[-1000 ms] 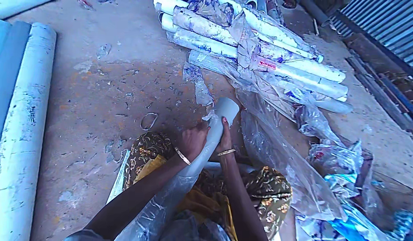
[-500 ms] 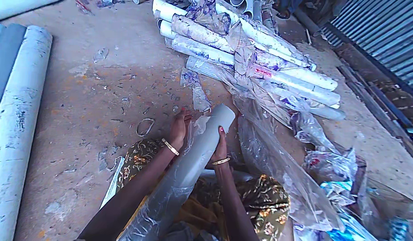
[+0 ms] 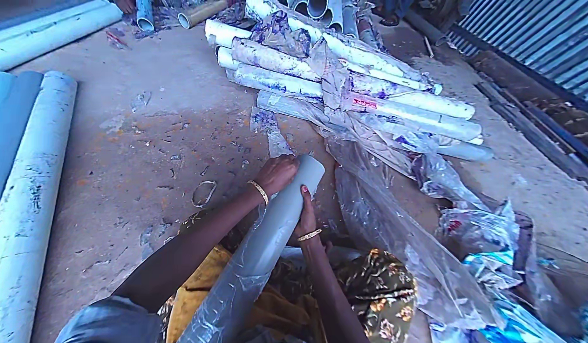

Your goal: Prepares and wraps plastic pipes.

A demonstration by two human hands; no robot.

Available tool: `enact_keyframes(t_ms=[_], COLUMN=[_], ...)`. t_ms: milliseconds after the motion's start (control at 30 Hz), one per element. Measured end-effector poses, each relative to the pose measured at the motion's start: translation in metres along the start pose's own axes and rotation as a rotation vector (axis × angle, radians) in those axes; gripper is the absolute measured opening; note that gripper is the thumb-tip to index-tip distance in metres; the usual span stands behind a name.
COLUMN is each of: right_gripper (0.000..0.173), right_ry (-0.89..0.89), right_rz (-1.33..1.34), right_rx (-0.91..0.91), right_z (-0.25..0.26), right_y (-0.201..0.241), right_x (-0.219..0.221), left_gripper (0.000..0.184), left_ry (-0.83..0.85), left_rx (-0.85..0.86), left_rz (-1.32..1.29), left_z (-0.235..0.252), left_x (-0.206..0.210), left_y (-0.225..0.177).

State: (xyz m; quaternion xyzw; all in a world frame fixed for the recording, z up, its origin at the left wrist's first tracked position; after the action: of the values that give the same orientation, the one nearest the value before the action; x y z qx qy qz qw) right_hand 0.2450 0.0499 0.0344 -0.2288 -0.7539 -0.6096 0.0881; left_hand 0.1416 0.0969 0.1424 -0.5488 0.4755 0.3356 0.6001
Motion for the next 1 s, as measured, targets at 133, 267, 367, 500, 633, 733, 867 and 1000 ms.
enact_keyframes(t_ms=[133,267,367,500,633,733,867,1000], right_gripper=[0.040,0.044,0.053,0.055,0.059,0.061,0.042,0.033], right_ry=[-0.001,0.012,0.040,0.085,0.099,0.026,-0.029,-0.012], right_rz=[0.009,0.004,-0.003,0.001,-0.223,-0.310,-0.216,-0.157], right_rx=[-0.036,-0.046,-0.040,0.018,0.008,-0.023,-0.048,-0.083], right_z=[0.000,0.001,0.003,0.005,0.013,0.021,0.019,0.015], right_y=[-0.001,-0.004,-0.010,-0.006,0.010,0.009,0.006,0.009], right_x=[0.000,-0.001,-0.002,-0.005,-0.003,0.004,0.013,0.008], left_gripper=[0.023,0.023,0.028,0.069,0.063,0.054,0.046,0.045], left_ry=[0.036,0.035,0.002,0.067,0.090,-0.008,0.005,0.048], left_rx=[-0.275,-0.574,-0.629,-0.585,-0.560,-0.580,-0.595,-0.495], left_rz=[-0.243,-0.805,-0.850,-0.682,-0.253,-0.201,-0.369,-0.520], left_z=[0.004,-0.008,-0.013,-0.015,-0.018,-0.020,-0.018,-0.009], left_x=[0.004,0.030,0.037,0.018,0.022,0.025,0.030,0.046], left_y=[0.024,0.070,0.079,0.053,0.009,0.008,0.026,0.048])
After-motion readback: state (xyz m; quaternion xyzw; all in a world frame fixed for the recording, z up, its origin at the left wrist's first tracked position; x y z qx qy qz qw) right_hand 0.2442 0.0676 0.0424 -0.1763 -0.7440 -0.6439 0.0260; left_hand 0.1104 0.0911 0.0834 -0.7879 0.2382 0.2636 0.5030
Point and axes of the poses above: each hand's wrist, its own z-axis towards the middle knuckle, its own x-axis out of the palm, y = z × x, the point moved 6 cm from there along z, towards the middle knuckle, and after that the axes turned 10 degrees about -x, right-handed, at the moved point
